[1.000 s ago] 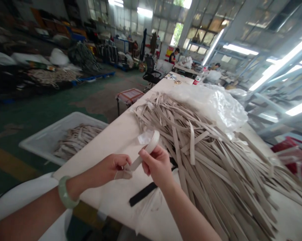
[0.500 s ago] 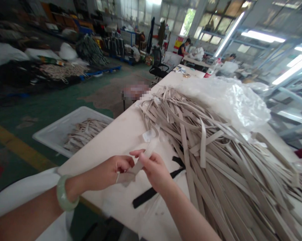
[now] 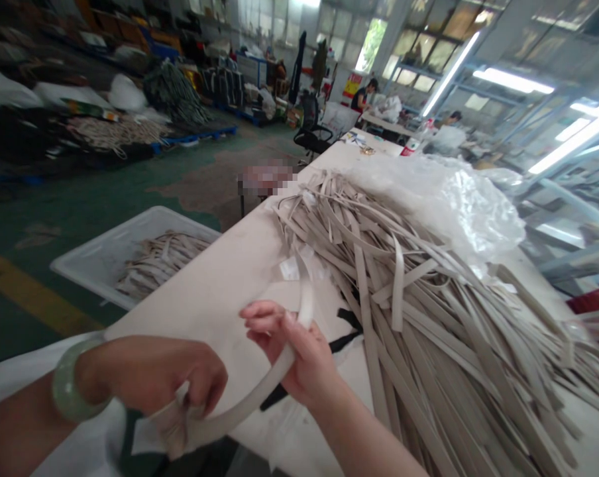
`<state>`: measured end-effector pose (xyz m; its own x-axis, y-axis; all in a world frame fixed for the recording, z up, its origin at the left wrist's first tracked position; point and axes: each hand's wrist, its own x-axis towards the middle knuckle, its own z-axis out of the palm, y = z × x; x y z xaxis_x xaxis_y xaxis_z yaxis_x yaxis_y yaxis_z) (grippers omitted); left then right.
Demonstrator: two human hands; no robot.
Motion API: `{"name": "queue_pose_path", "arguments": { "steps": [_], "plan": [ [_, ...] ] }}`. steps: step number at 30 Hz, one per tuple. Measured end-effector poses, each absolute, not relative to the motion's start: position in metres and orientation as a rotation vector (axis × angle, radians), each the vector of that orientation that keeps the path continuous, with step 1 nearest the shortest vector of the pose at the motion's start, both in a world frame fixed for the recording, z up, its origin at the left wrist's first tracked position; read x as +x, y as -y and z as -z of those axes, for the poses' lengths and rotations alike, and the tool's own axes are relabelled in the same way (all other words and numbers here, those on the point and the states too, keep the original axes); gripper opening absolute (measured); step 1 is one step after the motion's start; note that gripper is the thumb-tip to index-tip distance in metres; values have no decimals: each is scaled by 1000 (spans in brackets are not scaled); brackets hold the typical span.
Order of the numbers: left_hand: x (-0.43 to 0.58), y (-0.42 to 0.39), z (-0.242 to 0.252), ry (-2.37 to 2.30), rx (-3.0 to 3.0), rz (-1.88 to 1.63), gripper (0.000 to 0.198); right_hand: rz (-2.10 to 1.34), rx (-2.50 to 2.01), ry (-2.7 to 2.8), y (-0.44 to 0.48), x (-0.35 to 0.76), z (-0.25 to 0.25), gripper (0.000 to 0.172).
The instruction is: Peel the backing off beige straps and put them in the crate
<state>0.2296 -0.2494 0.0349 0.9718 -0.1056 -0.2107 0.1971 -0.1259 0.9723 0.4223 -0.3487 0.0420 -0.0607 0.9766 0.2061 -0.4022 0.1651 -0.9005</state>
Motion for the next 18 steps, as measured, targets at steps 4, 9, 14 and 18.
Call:
{"name": "queue_pose_path", "arguments": {
  "steps": [4, 9, 14, 18],
  "plan": [
    [230, 246, -31, -172, 1728, 175, 24, -752, -1109, 1364, 357, 427, -45, 24],
    [244, 249, -29, -313, 1632, -82, 22, -696, -1238, 1530, 359, 419, -45, 22],
    [243, 247, -22, -436, 1694, 4, 29, -859, -1200, 1133, 346, 434, -55, 38],
    [244, 246, -23, -455, 1722, -35, 31, -653, -1305, 1040, 344, 442, -55, 44]
  ]
}}
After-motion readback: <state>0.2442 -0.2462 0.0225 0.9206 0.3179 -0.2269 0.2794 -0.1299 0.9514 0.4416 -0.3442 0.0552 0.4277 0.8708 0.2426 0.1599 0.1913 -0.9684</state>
